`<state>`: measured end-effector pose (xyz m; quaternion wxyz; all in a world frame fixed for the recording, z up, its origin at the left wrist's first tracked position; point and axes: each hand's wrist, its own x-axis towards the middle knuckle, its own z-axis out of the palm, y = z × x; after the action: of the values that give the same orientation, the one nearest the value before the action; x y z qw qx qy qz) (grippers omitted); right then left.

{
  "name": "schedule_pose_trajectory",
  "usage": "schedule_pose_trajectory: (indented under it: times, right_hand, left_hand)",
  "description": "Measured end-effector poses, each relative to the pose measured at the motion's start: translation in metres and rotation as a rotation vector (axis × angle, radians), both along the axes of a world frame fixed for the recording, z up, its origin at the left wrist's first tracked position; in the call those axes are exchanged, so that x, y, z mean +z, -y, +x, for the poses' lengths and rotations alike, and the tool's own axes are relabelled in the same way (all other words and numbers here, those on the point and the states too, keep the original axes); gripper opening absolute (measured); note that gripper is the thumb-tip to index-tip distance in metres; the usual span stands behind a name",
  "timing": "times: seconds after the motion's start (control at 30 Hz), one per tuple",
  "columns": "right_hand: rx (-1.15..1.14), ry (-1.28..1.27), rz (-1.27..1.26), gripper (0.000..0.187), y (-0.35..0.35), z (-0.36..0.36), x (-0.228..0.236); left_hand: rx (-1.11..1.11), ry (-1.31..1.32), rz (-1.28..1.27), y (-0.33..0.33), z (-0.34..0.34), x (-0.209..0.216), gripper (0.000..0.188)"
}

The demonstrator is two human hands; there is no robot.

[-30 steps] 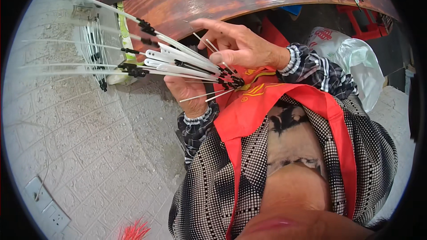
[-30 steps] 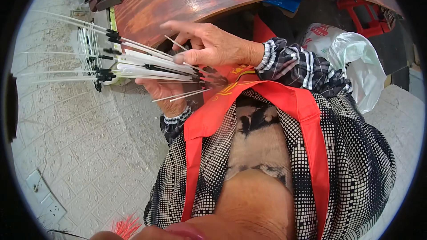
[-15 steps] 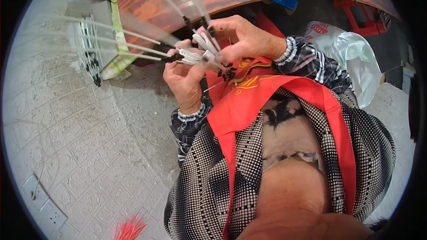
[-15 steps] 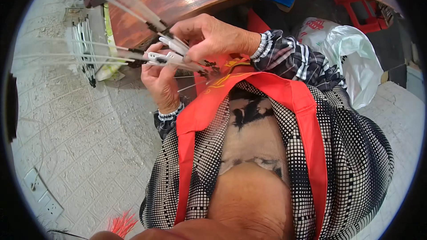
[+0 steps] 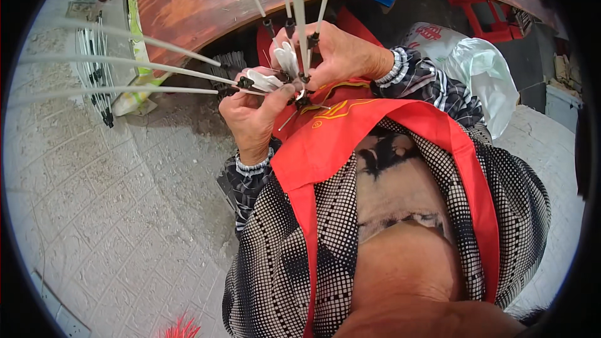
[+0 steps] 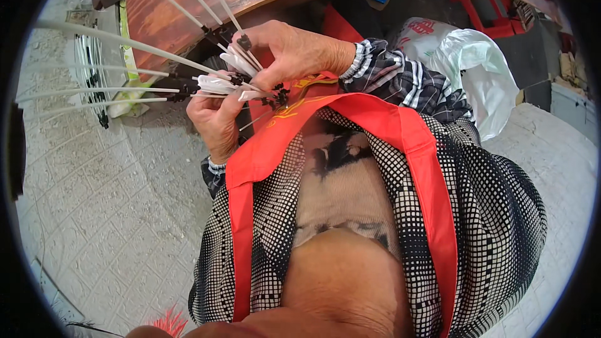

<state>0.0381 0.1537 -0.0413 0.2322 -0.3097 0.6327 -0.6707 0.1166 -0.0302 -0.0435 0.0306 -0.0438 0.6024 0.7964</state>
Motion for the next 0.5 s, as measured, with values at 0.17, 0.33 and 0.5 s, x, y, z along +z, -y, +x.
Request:
schedule_pose_trajectory:
  times: [0.17, 0.33, 0.5]
  right_hand:
    - [0.074, -0.017, 0.079, 0.027, 0.003, -0.008, -0.002]
    - [0.078, -0.026, 0.152, 0.025, 0.007, -0.008, -0.002]
    - [0.071, -0.053, 0.216, 0.027, 0.003, -0.013, 0.003]
  left_hand:
    - [-0.009, -0.029, 0.017, 0.007, 0.0, -0.002, 0.025]
    - [-0.134, -0.044, 0.029, 0.016, -0.008, -0.009, 0.037]
    - [-0.339, -0.085, 0.228, 0.033, -0.021, -0.026, 0.079]
